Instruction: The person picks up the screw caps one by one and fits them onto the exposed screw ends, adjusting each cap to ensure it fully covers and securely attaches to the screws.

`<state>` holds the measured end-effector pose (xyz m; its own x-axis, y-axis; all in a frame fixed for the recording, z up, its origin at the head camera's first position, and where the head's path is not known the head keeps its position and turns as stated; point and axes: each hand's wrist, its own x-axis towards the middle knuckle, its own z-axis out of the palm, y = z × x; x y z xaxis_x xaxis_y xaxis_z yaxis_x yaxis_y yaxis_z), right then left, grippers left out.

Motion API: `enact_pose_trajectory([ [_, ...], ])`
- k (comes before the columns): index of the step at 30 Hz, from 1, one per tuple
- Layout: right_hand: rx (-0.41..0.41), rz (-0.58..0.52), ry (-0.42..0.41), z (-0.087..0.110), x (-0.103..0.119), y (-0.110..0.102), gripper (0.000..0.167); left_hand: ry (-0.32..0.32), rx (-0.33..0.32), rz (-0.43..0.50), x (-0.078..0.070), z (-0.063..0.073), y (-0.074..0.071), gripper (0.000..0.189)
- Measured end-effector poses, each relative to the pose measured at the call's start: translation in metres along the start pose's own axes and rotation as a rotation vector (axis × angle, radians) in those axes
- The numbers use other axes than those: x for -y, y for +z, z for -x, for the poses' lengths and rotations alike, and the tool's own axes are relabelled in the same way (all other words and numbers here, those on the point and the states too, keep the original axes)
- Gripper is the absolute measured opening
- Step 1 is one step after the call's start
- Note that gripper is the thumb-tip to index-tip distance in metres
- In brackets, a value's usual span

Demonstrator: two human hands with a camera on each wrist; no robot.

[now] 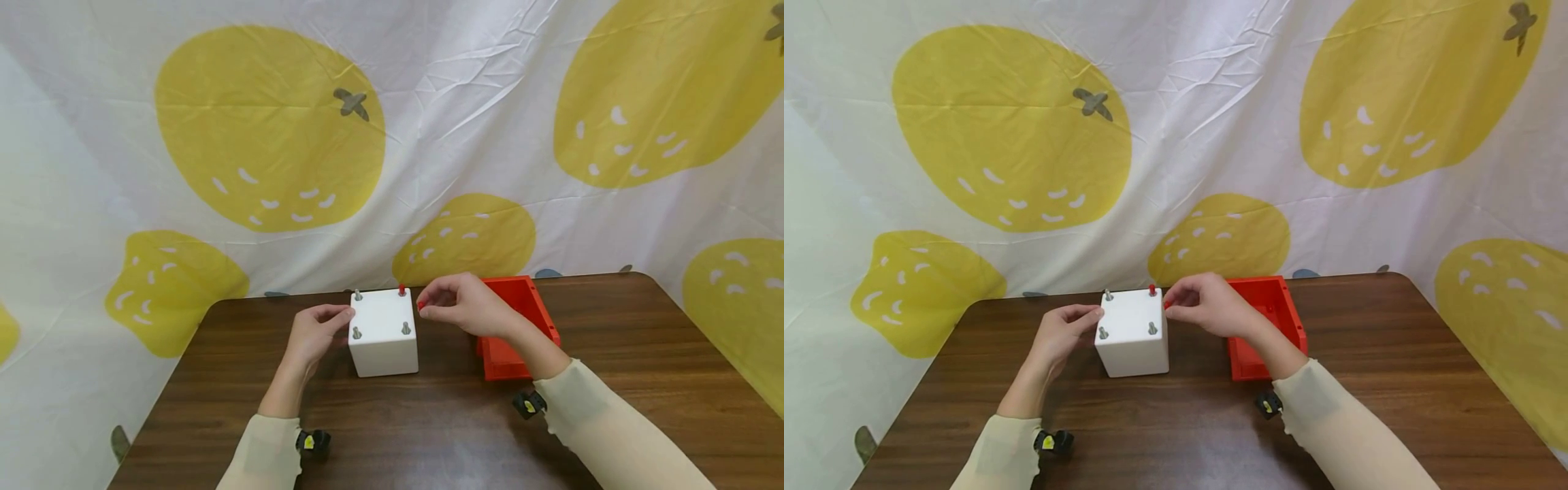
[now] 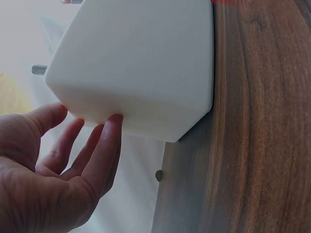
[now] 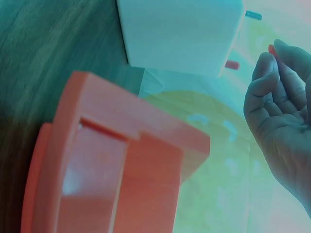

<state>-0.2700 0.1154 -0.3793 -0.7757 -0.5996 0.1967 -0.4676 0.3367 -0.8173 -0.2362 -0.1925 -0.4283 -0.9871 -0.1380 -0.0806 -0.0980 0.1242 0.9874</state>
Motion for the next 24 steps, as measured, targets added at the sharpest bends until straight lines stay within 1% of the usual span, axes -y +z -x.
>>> enact_pose_trajectory([
  [11,0.018,-0.041,-0.034,-0.006,0.005,0.015,0.014,0.007,-0.004,-0.007,0.000,0.000,0.001,0.025],
  [17,0.037,-0.054,-0.040,-0.007,0.005,0.019,0.014,0.015,-0.012,-0.020,-0.001,0.001,0.001,0.025],
  [24,0.050,-0.050,-0.031,-0.009,0.005,0.024,0.012,0.018,-0.009,-0.011,0.000,0.000,0.000,0.026],
])
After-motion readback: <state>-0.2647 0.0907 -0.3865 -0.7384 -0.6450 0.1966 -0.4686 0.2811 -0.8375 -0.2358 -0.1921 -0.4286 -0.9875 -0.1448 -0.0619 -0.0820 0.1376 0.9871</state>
